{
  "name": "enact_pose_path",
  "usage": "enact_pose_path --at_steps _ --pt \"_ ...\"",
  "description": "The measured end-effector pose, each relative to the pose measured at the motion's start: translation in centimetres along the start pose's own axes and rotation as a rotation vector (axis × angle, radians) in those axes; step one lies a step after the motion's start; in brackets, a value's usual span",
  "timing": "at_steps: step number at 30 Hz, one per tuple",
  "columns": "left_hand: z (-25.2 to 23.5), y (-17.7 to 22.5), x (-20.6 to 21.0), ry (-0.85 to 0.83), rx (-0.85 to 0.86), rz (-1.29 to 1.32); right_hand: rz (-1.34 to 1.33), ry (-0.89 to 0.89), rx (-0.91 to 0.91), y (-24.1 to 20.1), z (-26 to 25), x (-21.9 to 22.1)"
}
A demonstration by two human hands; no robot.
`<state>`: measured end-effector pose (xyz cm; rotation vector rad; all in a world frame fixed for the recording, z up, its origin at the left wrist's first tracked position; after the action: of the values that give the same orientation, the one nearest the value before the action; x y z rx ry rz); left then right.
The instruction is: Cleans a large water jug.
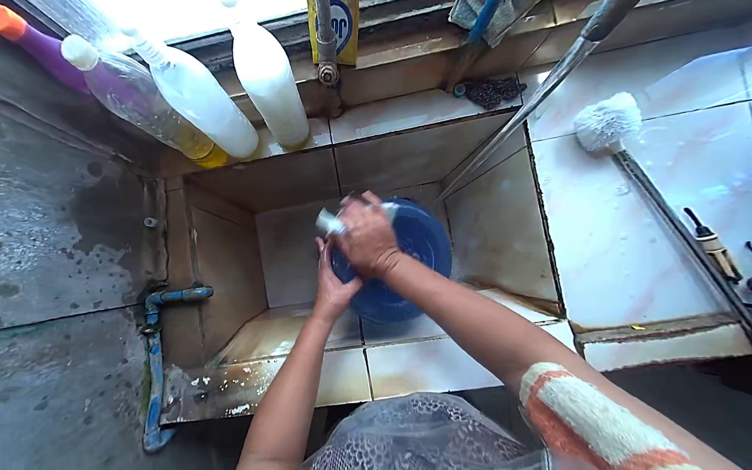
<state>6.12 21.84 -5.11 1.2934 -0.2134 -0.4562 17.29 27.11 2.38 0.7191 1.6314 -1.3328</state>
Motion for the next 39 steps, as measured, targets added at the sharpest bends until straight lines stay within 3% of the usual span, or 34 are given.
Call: enact_pose_path --at_steps 2,4,7,10,14,20,25,27,29,33,37,39 --pt "-1.0 0.7 -0.6 -0.068 0.047 -0.019 -0.062 0.042 -0.187 -2.7 0.6 0.6" --pt "-1.6 0.7 -0.9 -0.073 0.065 0.026 -0.061 0.054 -0.165 -1.1 0.6 0.0" --pt "-1.7 -0.4 -2.0 0.013 0.037 0.123 -0.096 -0.021 0.303 7.6 2.4 -2.5" --pt "-2.2 -0.5 -1.6 0.157 0.007 0.268 -0.527 -0.113 0.800 16.5 9.5 -2.3" --pt "-5.2 1.3 3.3 0.121 0.015 0.264 -0.625 -0.007 0.993 20.6 15.9 -4.0" --pt "-9.3 3.0 9.1 -0.035 0.023 0.323 -0.543 0.167 0.932 24.4 20.0 -12.6" --pt "-10.2 1.1 11.2 -0.044 -0.002 0.443 -0.043 0.260 0.868 25.3 22.2 -20.3" --pt "-10.3 0.6 10.9 -0.025 -0.012 0.453 -0.061 0.264 0.723 24.6 21.2 -19.5" --pt "-10.2 -0.2 10.3 -0.009 -0.040 0.475 -0.334 0.204 0.600 24.4 19.3 -15.4" --pt "-9.6 -1.7 9.5 -0.005 -0.191 0.493 -0.949 0.043 0.648 24.8 16.3 -4.8" --pt "-8.0 -0.3 5.7 0.048 -0.121 0.384 -0.874 0.035 0.567 20.7 14.2 -6.5" --pt "-6.9 2.6 3.1 0.029 -0.079 0.333 -0.748 0.067 0.370 17.1 14.0 -10.6"
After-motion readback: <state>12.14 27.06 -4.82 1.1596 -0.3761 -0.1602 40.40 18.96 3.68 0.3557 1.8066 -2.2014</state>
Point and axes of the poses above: each hand's wrist, its own z-axis away from the middle knuckle, its own x-axis out of the palm, y = z × x, the point moved 9 cm from there along -z, towards the middle knuckle, and after that the axes turned 12 degrees about -y, right-handed, at the moved point
